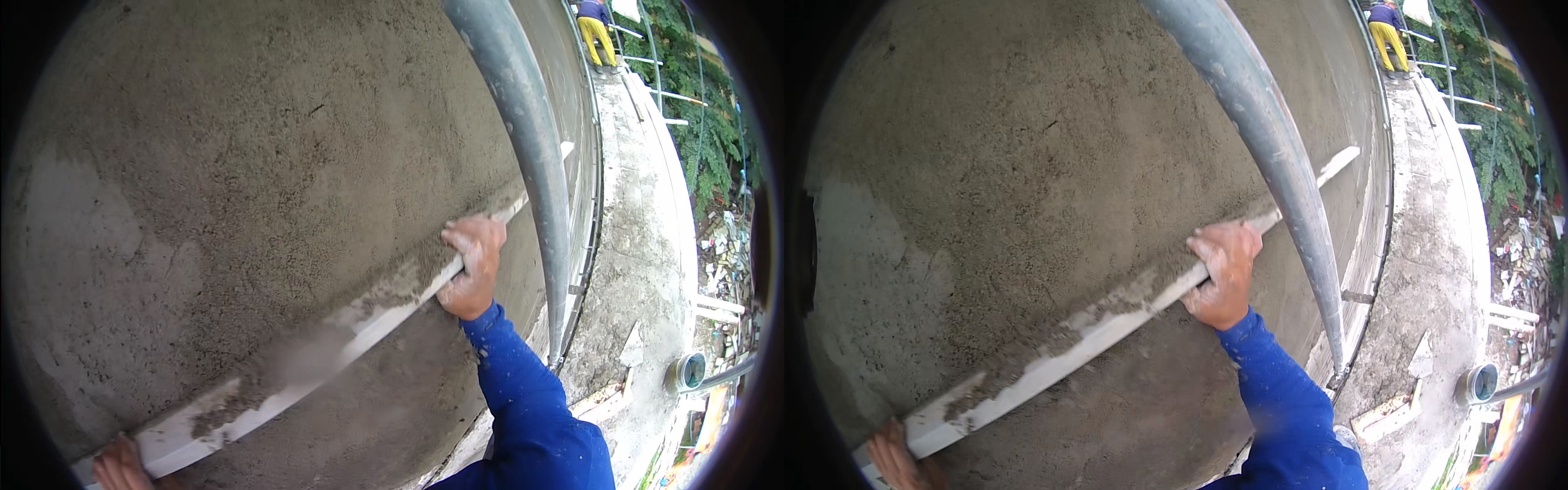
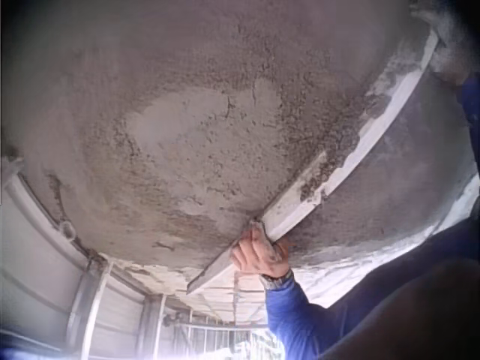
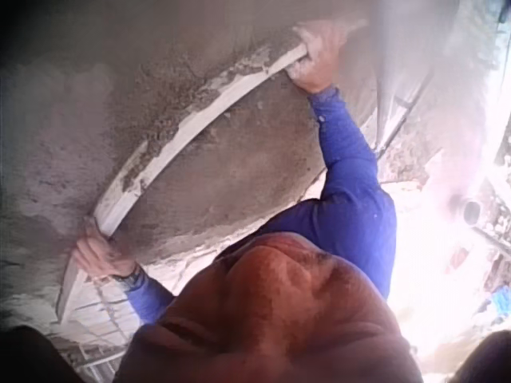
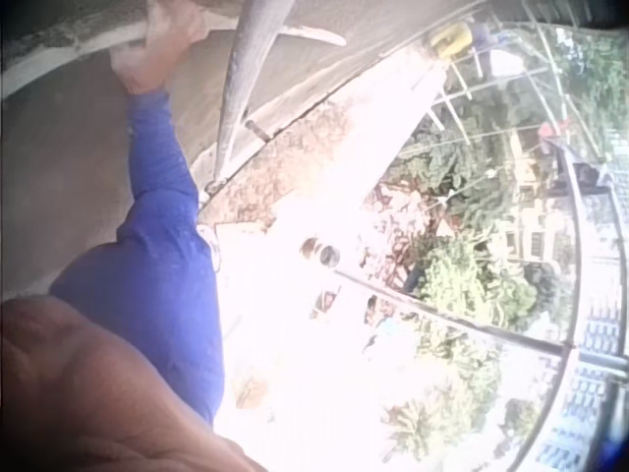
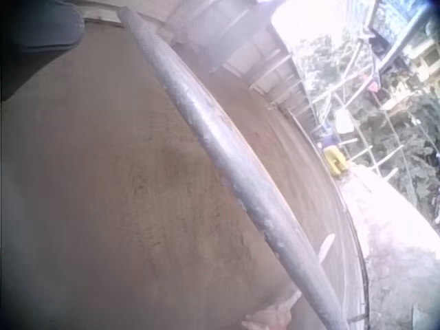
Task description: The person uses a long straight edge to smooth and level wet cement on a curved wall surface. They repeatedly drag the tool across the plaster to remove excess material and create a uniform finish, working along the curve of the wall.
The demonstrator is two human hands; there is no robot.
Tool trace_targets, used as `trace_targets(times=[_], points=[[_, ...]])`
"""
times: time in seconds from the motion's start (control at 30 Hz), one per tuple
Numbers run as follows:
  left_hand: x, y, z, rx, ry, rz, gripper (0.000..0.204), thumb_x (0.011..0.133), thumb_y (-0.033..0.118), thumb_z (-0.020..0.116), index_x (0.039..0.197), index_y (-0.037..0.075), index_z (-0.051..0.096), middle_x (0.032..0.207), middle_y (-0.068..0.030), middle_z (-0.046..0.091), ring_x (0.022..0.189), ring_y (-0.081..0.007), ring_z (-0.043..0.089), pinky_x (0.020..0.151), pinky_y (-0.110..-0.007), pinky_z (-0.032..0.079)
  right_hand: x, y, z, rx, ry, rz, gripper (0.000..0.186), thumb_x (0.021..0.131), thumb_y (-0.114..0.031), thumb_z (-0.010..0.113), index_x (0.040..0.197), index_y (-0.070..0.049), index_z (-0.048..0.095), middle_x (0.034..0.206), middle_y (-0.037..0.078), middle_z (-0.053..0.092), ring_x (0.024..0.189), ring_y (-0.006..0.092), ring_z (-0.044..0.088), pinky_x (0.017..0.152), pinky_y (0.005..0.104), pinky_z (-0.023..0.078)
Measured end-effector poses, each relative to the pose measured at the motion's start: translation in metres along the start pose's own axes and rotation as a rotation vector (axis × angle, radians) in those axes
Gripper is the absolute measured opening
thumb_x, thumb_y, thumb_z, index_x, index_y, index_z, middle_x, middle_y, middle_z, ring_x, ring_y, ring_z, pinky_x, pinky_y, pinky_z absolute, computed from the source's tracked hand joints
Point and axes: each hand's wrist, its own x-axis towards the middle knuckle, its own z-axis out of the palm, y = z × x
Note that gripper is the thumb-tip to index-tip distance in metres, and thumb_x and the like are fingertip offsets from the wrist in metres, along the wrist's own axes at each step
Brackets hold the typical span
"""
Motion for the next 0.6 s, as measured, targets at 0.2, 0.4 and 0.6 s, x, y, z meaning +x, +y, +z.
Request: trace_targets(times=[0.2, 0.4, 0.6], points=[[-0.028, 0.004, -0.03, -0.223, -0.611, -0.259, 0.034, 0.087, 0.014, 0.052, 0.114, -0.004, 0.062, 0.113, -0.023, 0.062, 0.105, -0.0407, 0.059, 0.097, -0.053, 0.041, -0.056, -0.02, -0.025, 0.09, -0.205, 0.112, 0.053, 0.06, -0.034, 0.08, 0.106, -0.011, 0.065, 0.105, 0.01, 0.064, 0.104, 0.0334, 0.058, 0.104, 0.0573, 0.03], [0.092, -0.151, 0.007, 0.055, 0.037, -0.134, 0.038, 0.083, 0.007, 0.069, 0.118, -0.004, 0.062, 0.115, -0.0192, 0.065, 0.11, -0.0398, 0.059, 0.101, -0.05, 0.041, 0.194, -0.061, 0.059, 0.055, 0.083, -0.069, 0.065, 0.064, -0.059, 0.085, 0.102, -0.01, 0.066, 0.1, 0.009, 0.062, 0.103, 0.0311, 0.058, 0.097, 0.0507, 0.039], [0.035, -0.311, 0.041, 0.263, -0.101, -0.237, 0.037, 0.096, 0.014, 0.063, 0.128, -0.004, 0.059, 0.126, -0.0208, 0.064, 0.118, -0.0374, 0.06, 0.101, -0.046, 0.044, 0.327, -0.104, 0.081, 0.185, -0.112, 0.01, 0.058, 0.075, -0.04, 0.085, 0.107, 0.002, 0.061, 0.102, 0.018, 0.065, 0.1, 0.0386, 0.062, 0.089, 0.0441, 0.047]])
